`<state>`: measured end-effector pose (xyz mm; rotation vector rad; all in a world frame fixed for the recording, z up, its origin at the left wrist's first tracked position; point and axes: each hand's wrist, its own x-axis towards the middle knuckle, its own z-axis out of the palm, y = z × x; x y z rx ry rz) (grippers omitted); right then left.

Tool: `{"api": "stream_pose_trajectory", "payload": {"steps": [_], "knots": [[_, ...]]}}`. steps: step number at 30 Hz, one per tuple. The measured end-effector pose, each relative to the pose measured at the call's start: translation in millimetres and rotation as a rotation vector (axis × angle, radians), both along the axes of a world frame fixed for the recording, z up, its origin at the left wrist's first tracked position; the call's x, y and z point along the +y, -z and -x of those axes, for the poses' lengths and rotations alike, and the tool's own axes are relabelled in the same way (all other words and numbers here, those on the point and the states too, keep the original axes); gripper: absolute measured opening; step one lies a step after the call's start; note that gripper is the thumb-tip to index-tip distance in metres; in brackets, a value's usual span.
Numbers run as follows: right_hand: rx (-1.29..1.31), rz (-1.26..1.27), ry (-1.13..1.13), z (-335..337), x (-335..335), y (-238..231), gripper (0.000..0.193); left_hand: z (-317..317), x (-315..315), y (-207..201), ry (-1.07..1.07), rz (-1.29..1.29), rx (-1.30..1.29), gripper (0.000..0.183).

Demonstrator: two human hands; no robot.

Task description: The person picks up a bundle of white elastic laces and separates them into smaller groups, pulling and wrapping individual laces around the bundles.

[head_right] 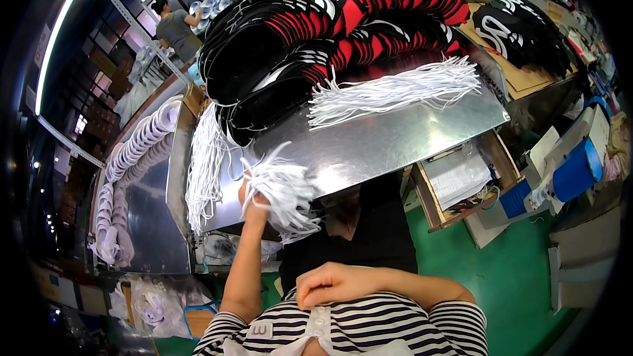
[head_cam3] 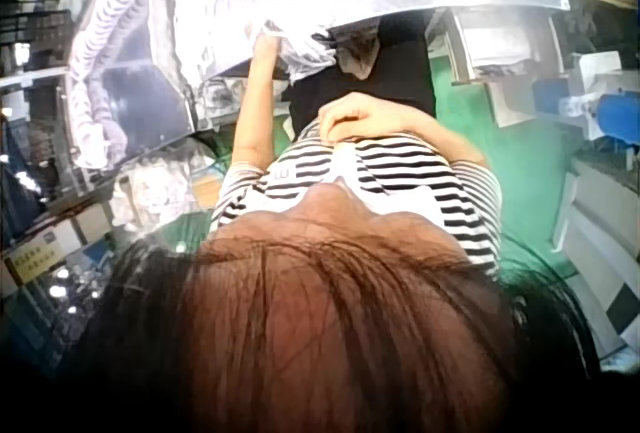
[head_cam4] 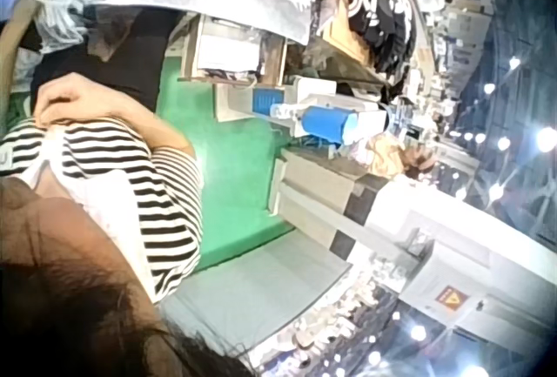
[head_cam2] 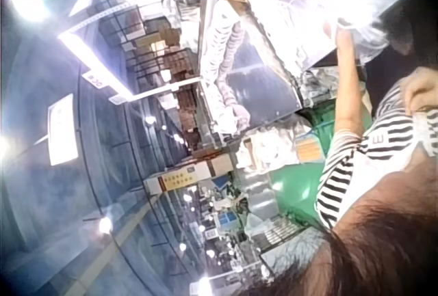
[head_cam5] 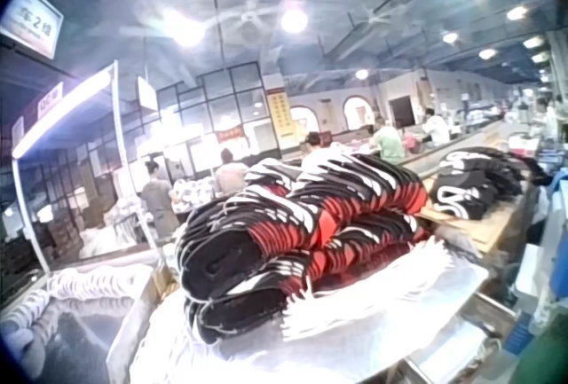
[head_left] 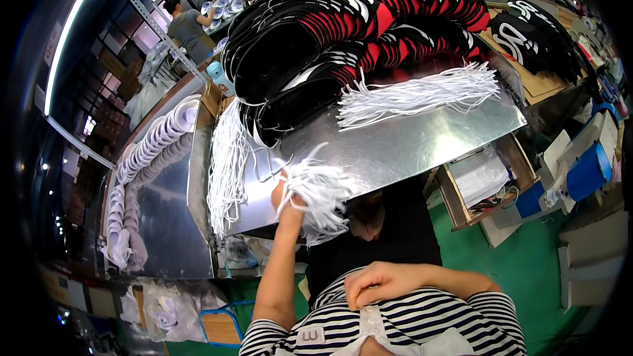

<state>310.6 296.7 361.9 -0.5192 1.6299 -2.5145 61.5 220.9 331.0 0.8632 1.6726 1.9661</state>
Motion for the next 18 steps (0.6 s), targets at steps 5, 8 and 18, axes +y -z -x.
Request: {"api": "stream_pose_trajectory", "payload": {"steps": [5,8,18], "knots": [[-0.194,0.137,0.637,14.8,24.5,14.4,0.01,-8.4,-7.1,0.7,-0.086,0.388,0.575,0.032],[-0.257,0.033,0.876,32.2,32.8,15.4,0.035,-9.4,-9.9,16.9,-0.051,0.274,0.452,0.031],[-0.382,0.387,0.621,55.0,68.0,36.7,0.037,-40.2,-12.7,-9.2,0.083,0.249,0.675,0.027]]}}
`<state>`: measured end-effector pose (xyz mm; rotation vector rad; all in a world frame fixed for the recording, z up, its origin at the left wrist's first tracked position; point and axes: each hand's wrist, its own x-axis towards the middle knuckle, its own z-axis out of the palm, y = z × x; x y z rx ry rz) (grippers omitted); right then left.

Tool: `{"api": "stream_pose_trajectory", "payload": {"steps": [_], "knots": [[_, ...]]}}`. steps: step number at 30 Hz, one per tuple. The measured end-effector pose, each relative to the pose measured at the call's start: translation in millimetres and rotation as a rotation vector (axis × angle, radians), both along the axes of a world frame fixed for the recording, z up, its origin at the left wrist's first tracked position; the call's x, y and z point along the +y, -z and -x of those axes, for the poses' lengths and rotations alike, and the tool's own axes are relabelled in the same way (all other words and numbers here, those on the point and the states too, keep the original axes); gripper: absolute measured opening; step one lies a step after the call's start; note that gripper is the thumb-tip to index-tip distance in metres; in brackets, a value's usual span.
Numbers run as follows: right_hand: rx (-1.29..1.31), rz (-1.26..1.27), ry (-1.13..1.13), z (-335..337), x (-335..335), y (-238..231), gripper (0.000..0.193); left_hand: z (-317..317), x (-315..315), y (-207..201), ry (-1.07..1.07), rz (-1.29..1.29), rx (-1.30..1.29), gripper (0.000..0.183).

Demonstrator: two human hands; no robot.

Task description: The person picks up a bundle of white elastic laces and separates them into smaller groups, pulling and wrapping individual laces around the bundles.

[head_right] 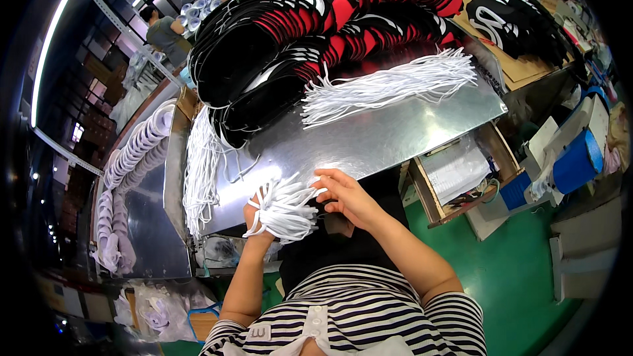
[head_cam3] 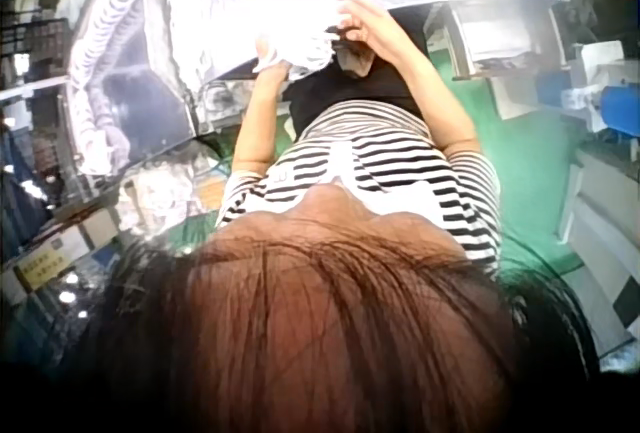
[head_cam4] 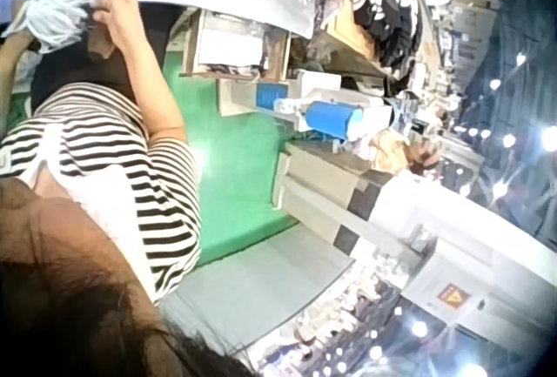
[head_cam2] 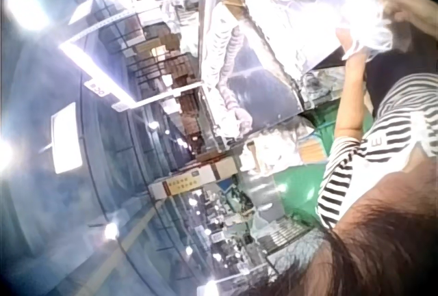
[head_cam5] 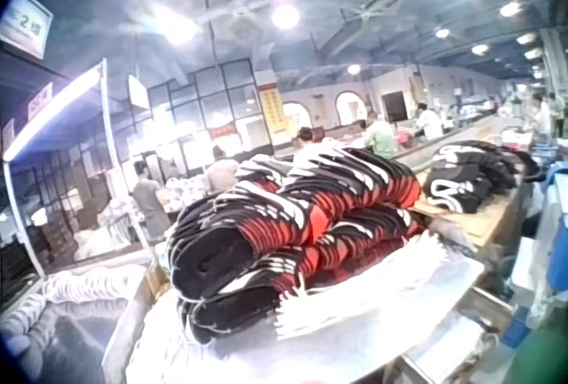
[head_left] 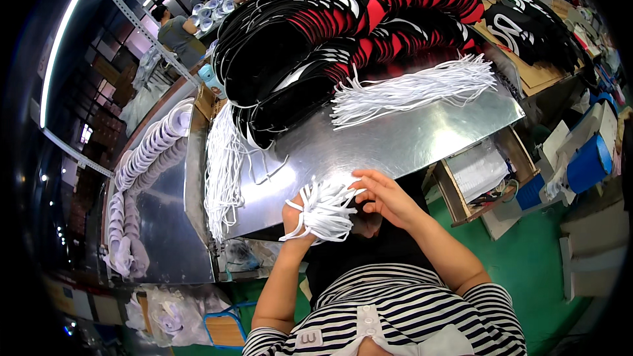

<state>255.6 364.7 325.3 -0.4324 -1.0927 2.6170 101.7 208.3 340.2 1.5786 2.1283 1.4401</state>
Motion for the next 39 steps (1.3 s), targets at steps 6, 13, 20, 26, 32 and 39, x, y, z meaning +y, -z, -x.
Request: {"api": "stream_pose_trajectory", "payload": {"steps": [6,13,20,26,32,39], "knots": [[0.046,0.008,-0.04,10.1,7.0,10.6,0.014,4.4,4.3,7.9,-0.005,-0.034,-0.124,0.03],[0.188,0.152,0.137,8.0,12.0,-0.4,0.01,16.0,24.1,10.5,-0.1,0.053,-0.285,0.031],[0.195,0.215,-0.063,4.1,-15.9,-3.0,0.007,35.9,27.7,32.9,0.0,-0.146,-0.922,0.028],[0.035,-0.168,-0.221,6.9,-39.7,-14.3,0.014,34.6,21.7,26.2,-0.018,-0.229,-0.927,0.037],[0.095,-0.216,-0.261,-2.1,-46.6,-24.3,0.012,27.2,17.2,19.7,-0.08,-0.002,-0.345,0.025],[0.146,-0.214,-0.427,-8.5,-49.3,-32.5,0.021,22.0,8.2,34.7,0.094,-0.237,-1.051,0.036]]}}
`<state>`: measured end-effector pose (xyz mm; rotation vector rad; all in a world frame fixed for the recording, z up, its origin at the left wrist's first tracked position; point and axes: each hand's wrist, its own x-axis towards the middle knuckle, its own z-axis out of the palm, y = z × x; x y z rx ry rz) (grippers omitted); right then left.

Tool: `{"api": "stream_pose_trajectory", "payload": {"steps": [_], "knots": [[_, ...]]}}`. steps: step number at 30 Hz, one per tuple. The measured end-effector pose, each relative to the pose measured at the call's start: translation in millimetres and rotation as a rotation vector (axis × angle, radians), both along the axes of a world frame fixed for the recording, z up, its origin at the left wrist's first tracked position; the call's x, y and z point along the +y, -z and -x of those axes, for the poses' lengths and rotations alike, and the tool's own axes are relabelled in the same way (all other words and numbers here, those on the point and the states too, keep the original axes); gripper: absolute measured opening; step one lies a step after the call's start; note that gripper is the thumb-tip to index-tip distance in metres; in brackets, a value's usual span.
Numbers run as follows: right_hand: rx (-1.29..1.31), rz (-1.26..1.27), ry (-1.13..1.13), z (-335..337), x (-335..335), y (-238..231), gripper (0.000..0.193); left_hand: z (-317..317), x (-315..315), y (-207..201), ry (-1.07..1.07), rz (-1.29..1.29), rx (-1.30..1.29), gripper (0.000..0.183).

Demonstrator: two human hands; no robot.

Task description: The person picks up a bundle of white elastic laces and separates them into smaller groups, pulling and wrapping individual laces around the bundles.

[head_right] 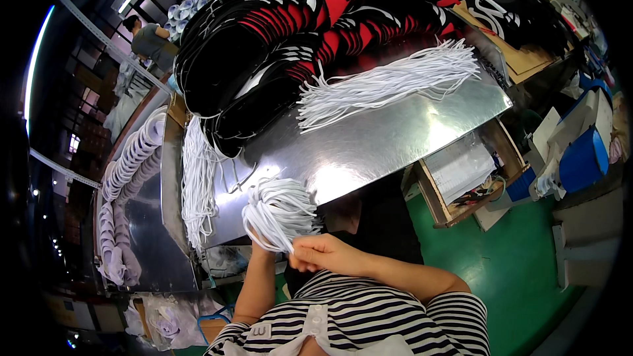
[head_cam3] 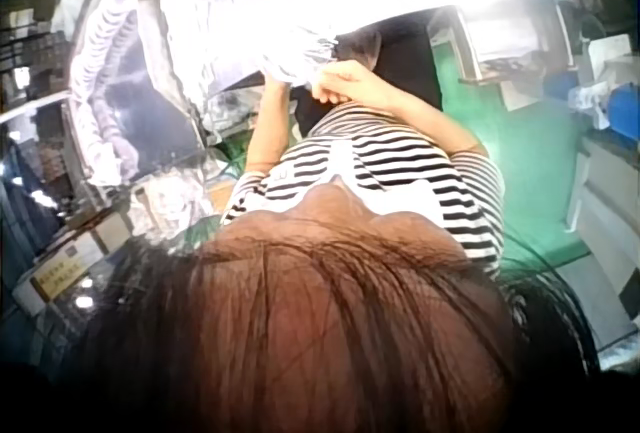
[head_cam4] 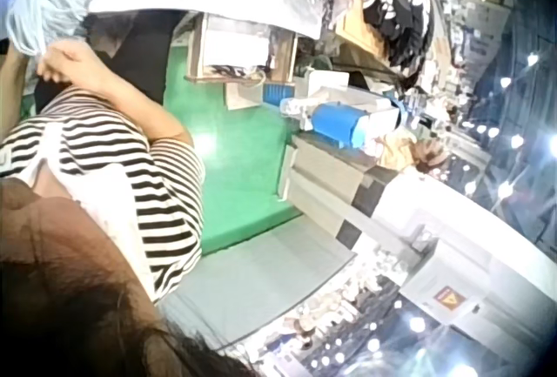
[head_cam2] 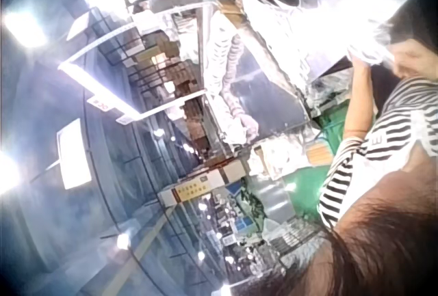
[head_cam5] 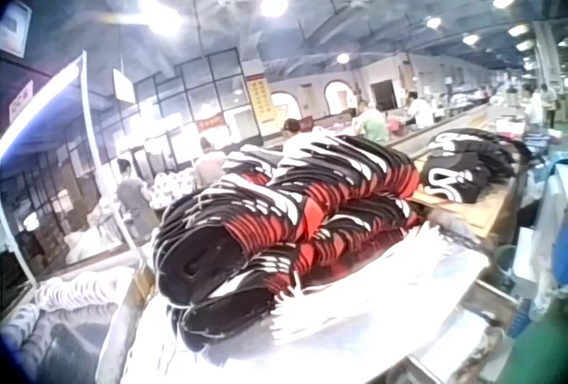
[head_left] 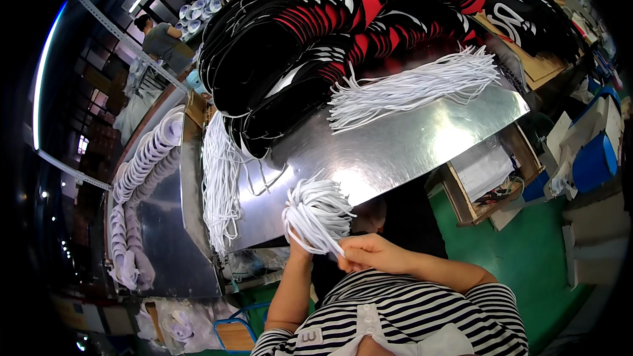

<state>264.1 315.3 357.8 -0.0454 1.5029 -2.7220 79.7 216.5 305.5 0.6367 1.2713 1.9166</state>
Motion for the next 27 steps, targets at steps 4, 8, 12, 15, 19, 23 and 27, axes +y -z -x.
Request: {"api": "stream_pose_trajectory", "payload": {"steps": [4,8,12,15,19,23,27], "knots": [[0.062,-0.104,-0.111,-10.5,-15.1,2.7,0.017,9.1,-0.6,0.7,0.151,-0.158,-0.208,0.053],[0.309,-0.561,0.339,-4.3,-14.0,2.3,0.008,10.1,-5.2,6.2,0.194,-0.237,-0.373,0.059],[0.412,-0.396,0.424,-2.6,-2.6,-7.8,0.011,8.1,-4.4,0.8,0.016,0.01,0.085,0.04],[0.334,-0.444,0.434,1.5,-14.4,0.0,0.012,5.1,-7.5,-1.1,0.129,-0.108,-0.104,0.038],[0.115,-0.196,0.443,3.6,-15.9,-1.8,0.016,-1.5,-9.2,-2.1,0.137,-0.102,-0.205,0.045],[0.187,-0.127,0.468,3.8,-4.3,4.3,0.02,11.3,-13.3,8.8,0.181,0.147,0.288,0.036],[-0.002,-0.031,0.744,10.8,48.2,14.9,0.026,-11.8,-5.1,-22.1,0.08,0.063,-0.15,0.028]]}}
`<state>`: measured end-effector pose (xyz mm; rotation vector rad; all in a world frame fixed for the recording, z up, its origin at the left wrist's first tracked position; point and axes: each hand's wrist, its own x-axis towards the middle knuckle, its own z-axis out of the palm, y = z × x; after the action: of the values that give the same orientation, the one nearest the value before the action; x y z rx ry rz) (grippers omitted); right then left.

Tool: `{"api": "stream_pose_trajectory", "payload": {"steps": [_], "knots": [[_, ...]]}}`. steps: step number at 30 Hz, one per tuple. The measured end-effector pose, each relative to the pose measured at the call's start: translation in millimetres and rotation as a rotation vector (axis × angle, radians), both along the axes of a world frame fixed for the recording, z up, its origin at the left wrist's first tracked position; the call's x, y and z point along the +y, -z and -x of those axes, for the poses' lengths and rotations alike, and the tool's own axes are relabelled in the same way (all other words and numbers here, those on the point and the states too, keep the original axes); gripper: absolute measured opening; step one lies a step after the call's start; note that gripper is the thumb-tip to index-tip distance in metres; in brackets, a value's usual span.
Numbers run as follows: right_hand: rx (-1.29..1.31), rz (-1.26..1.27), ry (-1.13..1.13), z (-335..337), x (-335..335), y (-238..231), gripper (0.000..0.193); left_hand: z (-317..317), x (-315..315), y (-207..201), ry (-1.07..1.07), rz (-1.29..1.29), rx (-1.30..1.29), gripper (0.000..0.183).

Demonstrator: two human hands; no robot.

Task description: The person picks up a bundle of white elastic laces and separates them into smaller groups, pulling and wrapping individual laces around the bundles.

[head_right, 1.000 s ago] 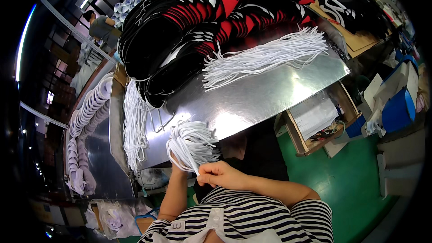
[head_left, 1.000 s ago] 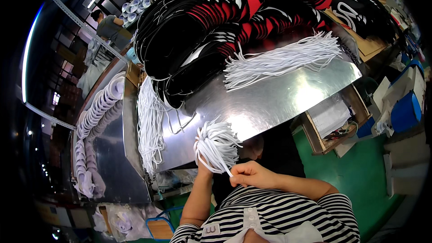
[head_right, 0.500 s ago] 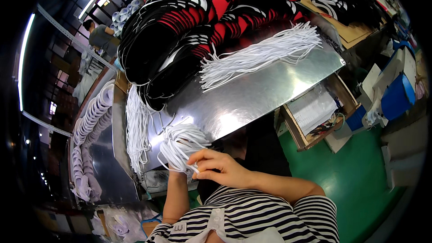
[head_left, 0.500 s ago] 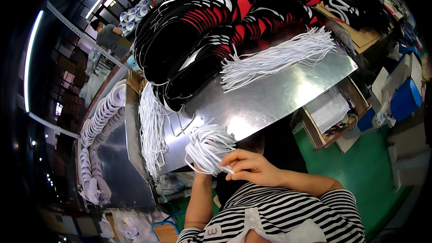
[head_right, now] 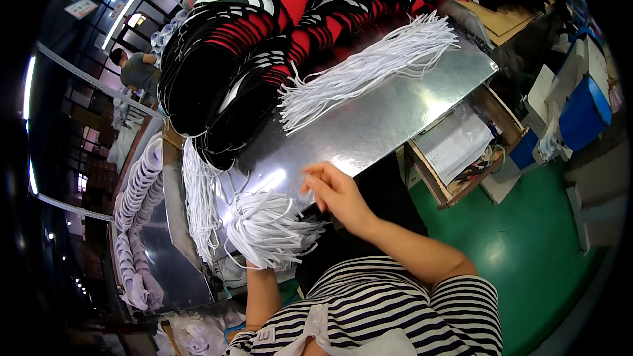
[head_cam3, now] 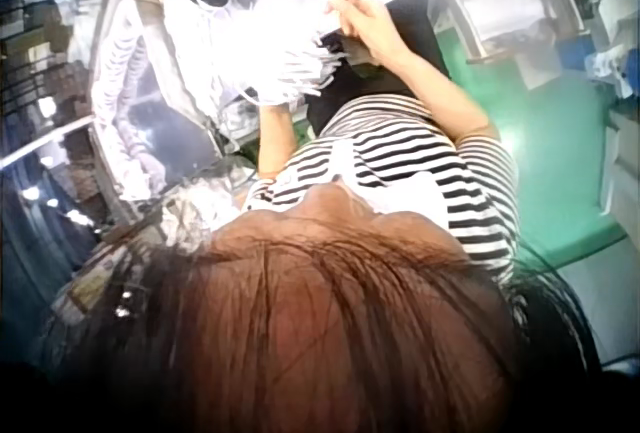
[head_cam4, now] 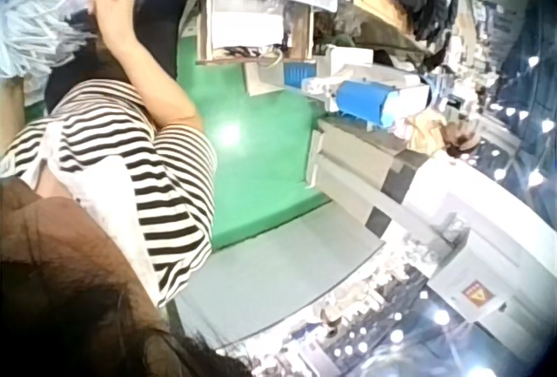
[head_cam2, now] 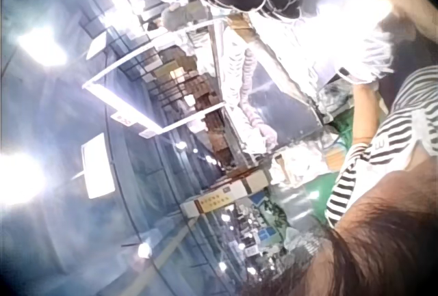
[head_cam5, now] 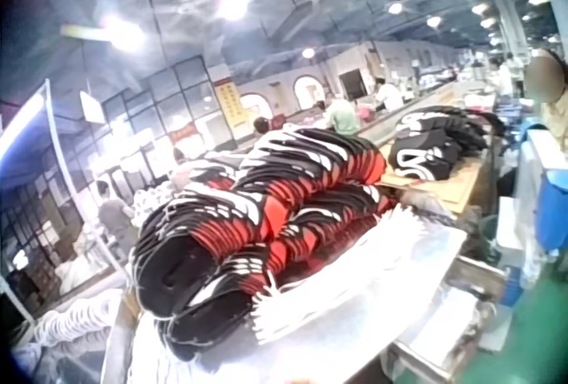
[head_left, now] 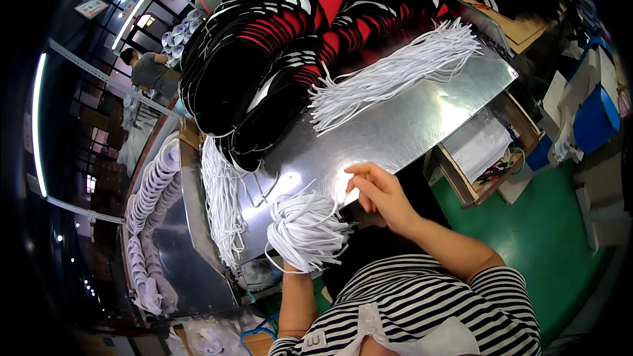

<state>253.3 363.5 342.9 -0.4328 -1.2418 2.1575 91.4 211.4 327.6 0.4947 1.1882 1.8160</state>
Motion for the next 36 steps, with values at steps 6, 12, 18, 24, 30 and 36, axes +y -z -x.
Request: {"api": "stream_pose_trajectory", "payload": {"steps": [6,12,18,24,30,36], "knots": [[-0.011,-0.058,-0.219,31.0,2.6,30.3,0.017,-17.9,10.5,-18.7,0.042,0.053,0.147,0.028],[0.136,0.348,-0.191,24.2,12.1,30.4,0.013,5.8,-0.5,17.4,-0.017,0.187,0.199,0.028],[0.037,0.314,-0.121,22.4,12.4,38.5,0.016,10.3,-9.7,46.3,-0.02,0.083,0.036,0.027],[-0.047,0.067,-0.266,27.4,-3.1,36.7,0.021,-23.2,7.2,-13.8,0.064,-0.013,-0.036,0.026],[0.018,0.15,-0.093,24.3,1.9,33.0,0.013,-2.3,-10.1,15.4,0.022,-0.076,-0.057,0.026],[-0.043,0.304,-0.176,22.7,5.8,36.7,0.028,17.0,-25.7,66.8,-0.106,-0.011,-0.281,0.028]]}}
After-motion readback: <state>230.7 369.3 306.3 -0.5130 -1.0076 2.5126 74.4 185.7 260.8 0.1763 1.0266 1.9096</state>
